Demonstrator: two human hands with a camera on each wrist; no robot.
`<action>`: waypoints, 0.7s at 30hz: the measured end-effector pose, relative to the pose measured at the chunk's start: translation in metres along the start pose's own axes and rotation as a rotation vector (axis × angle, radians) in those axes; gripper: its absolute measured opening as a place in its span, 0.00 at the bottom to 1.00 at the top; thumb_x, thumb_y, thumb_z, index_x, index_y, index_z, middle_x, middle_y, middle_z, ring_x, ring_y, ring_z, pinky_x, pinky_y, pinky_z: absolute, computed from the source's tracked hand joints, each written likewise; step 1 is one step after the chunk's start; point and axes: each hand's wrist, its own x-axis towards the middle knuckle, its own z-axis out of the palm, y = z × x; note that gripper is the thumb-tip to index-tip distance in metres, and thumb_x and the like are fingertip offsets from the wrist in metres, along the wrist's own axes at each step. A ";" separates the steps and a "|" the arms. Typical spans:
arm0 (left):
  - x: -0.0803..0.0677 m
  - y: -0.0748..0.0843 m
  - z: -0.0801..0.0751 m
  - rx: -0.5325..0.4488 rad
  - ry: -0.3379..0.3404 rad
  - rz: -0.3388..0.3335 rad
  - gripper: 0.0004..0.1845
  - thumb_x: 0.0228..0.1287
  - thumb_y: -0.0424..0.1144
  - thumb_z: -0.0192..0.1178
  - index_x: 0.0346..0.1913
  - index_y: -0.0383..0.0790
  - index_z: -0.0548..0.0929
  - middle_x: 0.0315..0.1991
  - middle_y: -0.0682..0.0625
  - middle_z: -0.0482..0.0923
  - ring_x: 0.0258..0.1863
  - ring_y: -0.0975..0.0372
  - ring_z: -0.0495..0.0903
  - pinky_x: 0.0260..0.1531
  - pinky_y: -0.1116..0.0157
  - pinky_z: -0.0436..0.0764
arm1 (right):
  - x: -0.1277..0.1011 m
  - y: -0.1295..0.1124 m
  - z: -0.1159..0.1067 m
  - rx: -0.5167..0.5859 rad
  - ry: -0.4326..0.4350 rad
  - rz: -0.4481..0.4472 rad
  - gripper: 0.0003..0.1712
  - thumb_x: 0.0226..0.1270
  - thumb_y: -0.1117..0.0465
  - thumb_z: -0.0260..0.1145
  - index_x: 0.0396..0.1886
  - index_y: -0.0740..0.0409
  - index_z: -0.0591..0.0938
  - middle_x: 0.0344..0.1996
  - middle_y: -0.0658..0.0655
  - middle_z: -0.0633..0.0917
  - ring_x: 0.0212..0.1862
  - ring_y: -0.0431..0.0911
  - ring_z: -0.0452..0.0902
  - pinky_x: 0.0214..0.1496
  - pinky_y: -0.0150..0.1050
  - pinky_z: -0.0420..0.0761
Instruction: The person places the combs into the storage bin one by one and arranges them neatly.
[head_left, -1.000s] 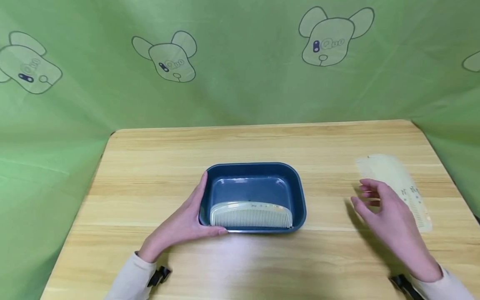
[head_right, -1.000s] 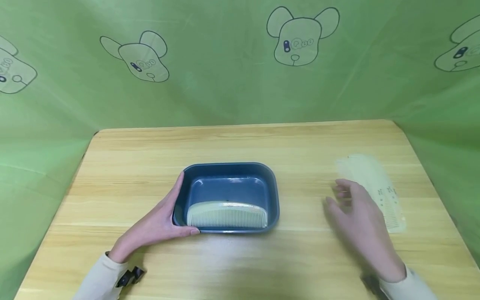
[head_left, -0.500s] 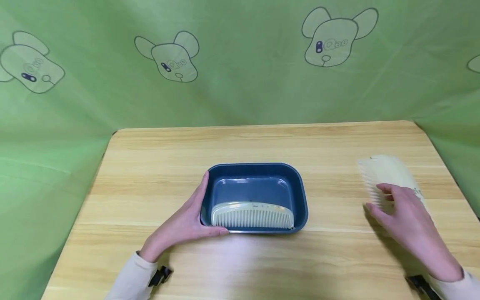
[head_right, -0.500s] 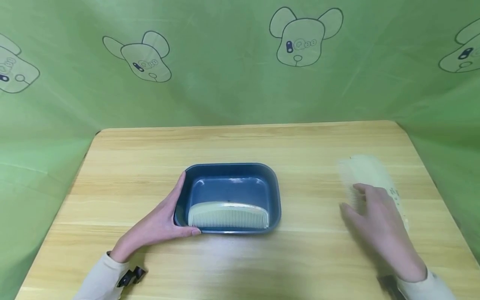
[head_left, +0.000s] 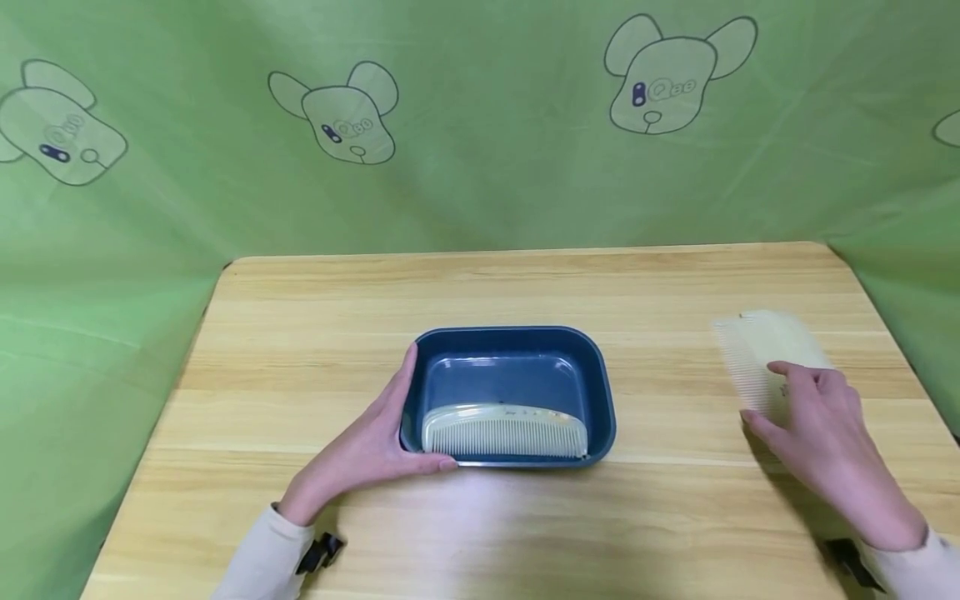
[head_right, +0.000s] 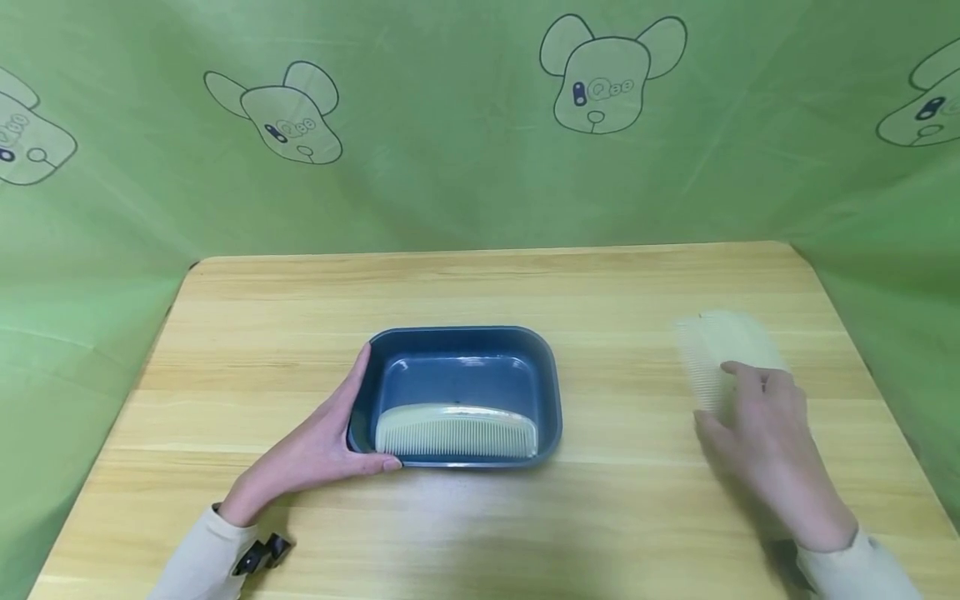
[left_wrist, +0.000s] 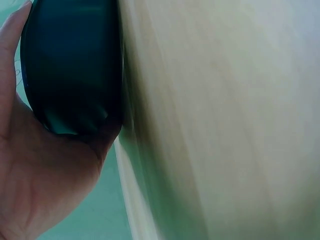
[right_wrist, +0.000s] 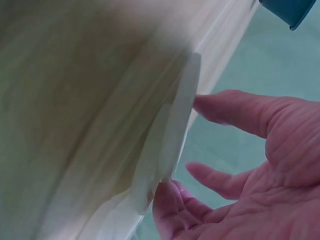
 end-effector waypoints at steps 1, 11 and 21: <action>0.000 0.000 0.000 -0.001 0.000 0.002 0.80 0.55 0.64 0.84 0.89 0.60 0.26 0.89 0.50 0.33 0.86 0.52 0.44 0.80 0.44 0.56 | 0.001 0.000 0.000 -0.004 -0.003 0.008 0.44 0.65 0.68 0.79 0.70 0.88 0.65 0.57 0.92 0.64 0.59 0.88 0.56 0.52 0.81 0.62; 0.000 0.001 0.000 -0.006 0.003 0.003 0.81 0.54 0.63 0.85 0.89 0.59 0.26 0.89 0.48 0.32 0.86 0.50 0.43 0.80 0.42 0.55 | 0.009 0.003 -0.005 -0.033 -0.053 0.028 0.50 0.64 0.66 0.81 0.71 0.92 0.61 0.53 0.97 0.65 0.55 0.86 0.60 0.47 0.80 0.68; 0.000 -0.001 0.002 -0.009 0.008 0.008 0.81 0.53 0.65 0.84 0.88 0.61 0.25 0.89 0.49 0.33 0.86 0.51 0.44 0.80 0.44 0.56 | 0.009 -0.004 -0.005 -0.029 -0.040 0.017 0.48 0.62 0.68 0.82 0.70 0.91 0.64 0.43 0.88 0.73 0.48 0.79 0.65 0.43 0.73 0.70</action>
